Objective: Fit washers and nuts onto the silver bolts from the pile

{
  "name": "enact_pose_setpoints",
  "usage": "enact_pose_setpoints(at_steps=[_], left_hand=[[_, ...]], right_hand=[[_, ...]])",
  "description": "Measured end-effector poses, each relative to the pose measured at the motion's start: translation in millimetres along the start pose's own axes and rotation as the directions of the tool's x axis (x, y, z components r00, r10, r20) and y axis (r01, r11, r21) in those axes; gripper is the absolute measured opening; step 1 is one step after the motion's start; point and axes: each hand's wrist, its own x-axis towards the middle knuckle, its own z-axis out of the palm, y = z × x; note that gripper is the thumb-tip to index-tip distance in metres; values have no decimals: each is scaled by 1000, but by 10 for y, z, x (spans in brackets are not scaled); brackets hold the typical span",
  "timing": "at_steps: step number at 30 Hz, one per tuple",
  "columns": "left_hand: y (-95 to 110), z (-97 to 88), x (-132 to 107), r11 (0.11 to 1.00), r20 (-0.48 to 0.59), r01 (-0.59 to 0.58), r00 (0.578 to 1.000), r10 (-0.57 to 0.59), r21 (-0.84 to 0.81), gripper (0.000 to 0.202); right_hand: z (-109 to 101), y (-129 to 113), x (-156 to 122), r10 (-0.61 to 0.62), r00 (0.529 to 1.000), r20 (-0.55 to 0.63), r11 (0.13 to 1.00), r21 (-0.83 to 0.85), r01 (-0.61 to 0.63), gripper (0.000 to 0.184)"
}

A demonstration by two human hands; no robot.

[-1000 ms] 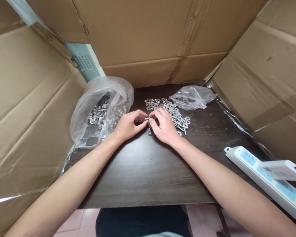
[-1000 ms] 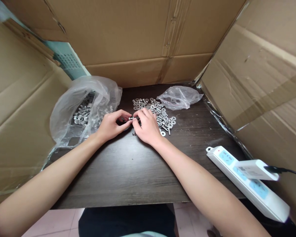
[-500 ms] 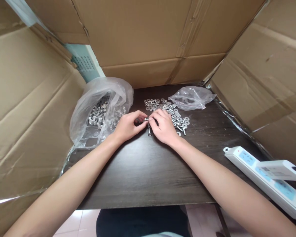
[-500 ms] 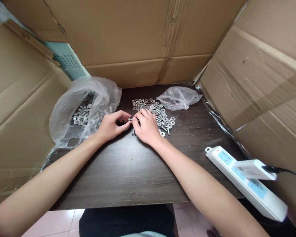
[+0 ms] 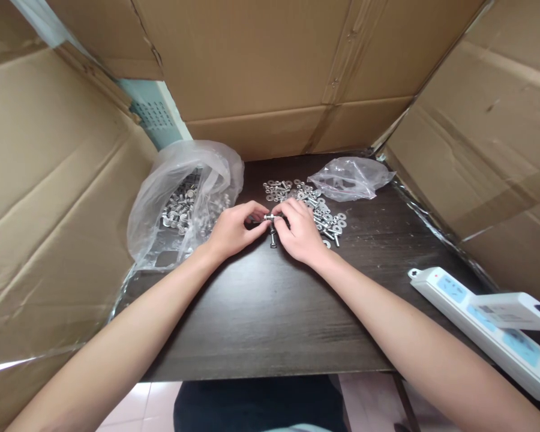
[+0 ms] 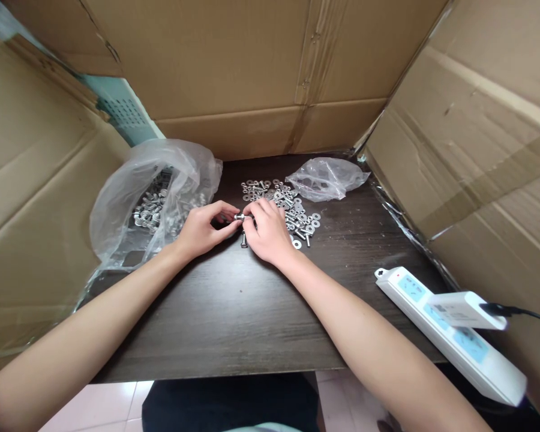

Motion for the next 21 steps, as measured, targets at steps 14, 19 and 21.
enact_pose_setpoints(at_steps=[14, 19, 21], left_hand=[[11, -5, -4, 1000, -2, 10, 1000, -10, 2, 14], [12, -8, -3, 1000, 1, 15, 1000, -15, -5, 13], [7, -6, -2, 1000, 1, 14, 1000, -14, -4, 14]], right_hand=[[14, 6, -3, -7, 1000, -22, 1000, 23, 7, 18], [6, -7, -7, -16, 999, -32, 999, 32, 17, 17], [0, -14, -8, -19, 999, -31, 999, 32, 20, 16]])
